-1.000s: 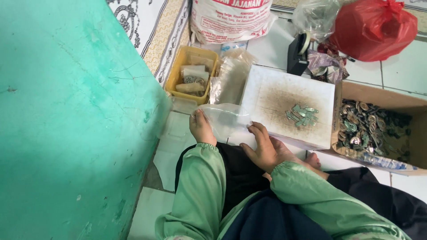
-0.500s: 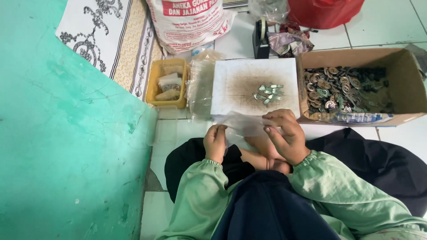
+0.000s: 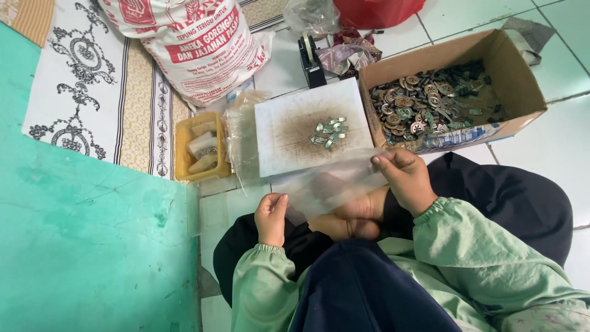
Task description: Packaging small decorative metal components into individual plastic bags by hand.
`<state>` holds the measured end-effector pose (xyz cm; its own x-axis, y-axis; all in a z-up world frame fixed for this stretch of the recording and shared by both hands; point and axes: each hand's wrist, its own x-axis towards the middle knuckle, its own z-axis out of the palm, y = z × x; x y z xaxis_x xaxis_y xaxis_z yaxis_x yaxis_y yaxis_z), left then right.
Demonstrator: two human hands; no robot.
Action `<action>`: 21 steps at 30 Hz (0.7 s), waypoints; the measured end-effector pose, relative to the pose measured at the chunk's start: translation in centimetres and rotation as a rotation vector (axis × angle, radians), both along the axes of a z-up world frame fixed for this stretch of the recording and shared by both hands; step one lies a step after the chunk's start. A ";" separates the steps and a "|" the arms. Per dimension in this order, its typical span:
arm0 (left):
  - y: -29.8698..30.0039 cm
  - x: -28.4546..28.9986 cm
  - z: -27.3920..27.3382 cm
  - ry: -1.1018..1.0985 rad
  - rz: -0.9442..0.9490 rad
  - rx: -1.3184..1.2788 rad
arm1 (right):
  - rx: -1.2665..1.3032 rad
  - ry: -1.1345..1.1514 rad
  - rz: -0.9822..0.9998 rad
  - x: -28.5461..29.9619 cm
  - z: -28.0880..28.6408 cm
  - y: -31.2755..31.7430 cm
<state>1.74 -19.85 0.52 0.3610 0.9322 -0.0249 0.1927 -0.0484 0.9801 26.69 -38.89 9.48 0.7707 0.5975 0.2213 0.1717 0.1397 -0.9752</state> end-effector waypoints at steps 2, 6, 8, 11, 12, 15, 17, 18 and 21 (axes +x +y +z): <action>-0.7 0.0 1.5 -0.108 0.014 -0.076 | 0.025 0.141 -0.061 1.3 -1.8 0.4; -0.7 0.3 1.8 -0.182 0.002 -0.150 | 0.029 0.179 -0.067 3.0 -4.0 0.9; -0.5 0.5 1.8 -0.188 0.030 -0.098 | 0.048 0.182 -0.059 3.1 -4.2 1.3; -0.1 0.4 1.1 -0.052 0.055 0.087 | 0.000 0.148 -0.046 2.5 -3.0 1.5; -0.4 1.0 2.8 -0.051 0.053 0.091 | 0.005 0.150 -0.047 1.8 -2.4 1.6; -2.0 2.7 7.8 0.123 0.136 0.850 | 0.002 0.097 -0.047 0.0 -2.0 1.9; -3.7 4.3 10.2 0.084 0.006 1.018 | -0.120 -0.147 -0.003 -0.5 -3.8 2.1; -4.7 4.9 11.3 0.078 0.004 1.025 | -0.114 -0.151 -0.008 -1.3 -3.6 2.3; -7.1 6.1 13.4 -0.042 -0.267 0.769 | -0.067 -0.357 0.099 -2.8 -1.4 2.6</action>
<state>7.85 -26.95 13.94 0.5596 0.5660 0.6054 0.0438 -0.7496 0.6604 23.85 -36.31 8.05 0.5900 0.6876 0.4231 0.4911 0.1103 -0.8641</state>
